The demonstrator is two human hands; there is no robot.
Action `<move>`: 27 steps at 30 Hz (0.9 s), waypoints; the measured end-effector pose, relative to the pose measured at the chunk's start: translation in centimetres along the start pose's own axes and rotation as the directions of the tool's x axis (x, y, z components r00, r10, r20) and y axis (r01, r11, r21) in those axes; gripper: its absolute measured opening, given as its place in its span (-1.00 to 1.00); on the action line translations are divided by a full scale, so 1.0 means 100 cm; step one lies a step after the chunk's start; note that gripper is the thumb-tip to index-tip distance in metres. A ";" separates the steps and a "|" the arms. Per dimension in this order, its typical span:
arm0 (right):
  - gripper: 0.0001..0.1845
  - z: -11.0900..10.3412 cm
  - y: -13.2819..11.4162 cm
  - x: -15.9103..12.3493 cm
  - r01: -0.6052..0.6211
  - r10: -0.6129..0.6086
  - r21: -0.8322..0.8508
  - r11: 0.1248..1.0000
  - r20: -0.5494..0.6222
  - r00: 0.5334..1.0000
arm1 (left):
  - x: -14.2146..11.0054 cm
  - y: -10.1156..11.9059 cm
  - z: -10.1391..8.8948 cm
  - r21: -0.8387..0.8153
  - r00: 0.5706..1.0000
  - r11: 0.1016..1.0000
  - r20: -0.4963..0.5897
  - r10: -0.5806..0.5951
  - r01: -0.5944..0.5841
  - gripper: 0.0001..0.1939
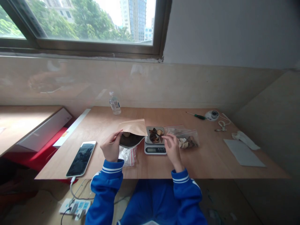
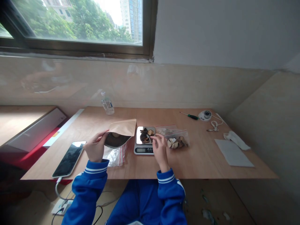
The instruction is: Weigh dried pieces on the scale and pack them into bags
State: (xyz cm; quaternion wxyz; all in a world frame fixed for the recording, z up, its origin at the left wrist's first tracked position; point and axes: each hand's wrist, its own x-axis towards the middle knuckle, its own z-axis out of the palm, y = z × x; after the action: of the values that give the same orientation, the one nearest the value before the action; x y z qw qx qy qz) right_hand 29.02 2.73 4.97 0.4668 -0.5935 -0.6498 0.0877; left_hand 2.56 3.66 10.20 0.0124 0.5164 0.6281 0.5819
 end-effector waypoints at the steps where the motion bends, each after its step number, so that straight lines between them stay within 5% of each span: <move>1: -0.71 -0.003 -0.010 -0.003 0.005 -0.005 0.056 0.998 -0.004 1.000 | -0.001 0.000 0.000 0.000 1.000 1.000 0.003 -0.003 0.003 -0.81; 4: -0.71 -0.008 -0.046 -0.011 0.047 -0.071 0.247 0.968 0.087 0.994 | -0.005 0.003 0.003 -0.022 1.000 1.000 0.018 -0.019 0.019 -0.80; 8: -0.61 0.003 -0.097 -0.021 0.134 -0.248 0.382 0.915 0.269 0.931 | -0.011 0.005 0.006 -0.069 0.997 0.997 0.062 -0.038 0.042 -0.81; 13: -0.49 0.043 -0.134 -0.018 0.261 -0.294 0.136 0.956 0.412 0.863 | -0.013 0.004 0.004 -0.085 0.995 0.994 0.078 -0.056 0.063 -0.81; 18: -0.55 0.091 -0.138 0.011 0.207 -0.083 -0.161 0.965 0.564 0.822 | -0.016 0.001 0.002 -0.031 0.998 0.998 0.051 -0.045 0.047 -0.81; 23: -0.55 0.130 -0.124 0.042 0.148 -0.031 -0.165 0.975 0.561 0.827 | -0.025 -0.002 0.004 -0.009 0.998 0.999 0.055 0.033 -0.032 -0.83; 27: -0.55 0.141 -0.107 0.044 0.052 0.015 -0.110 0.993 0.537 0.844 | -0.031 -0.006 0.005 -0.024 0.991 0.998 0.120 0.061 -0.059 -0.81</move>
State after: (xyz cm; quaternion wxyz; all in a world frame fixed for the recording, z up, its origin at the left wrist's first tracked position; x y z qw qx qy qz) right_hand 12.23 9.67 6.58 0.2309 -0.5661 -0.7640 0.2063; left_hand 3.97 2.07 7.79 0.0382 0.5691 0.6045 0.5561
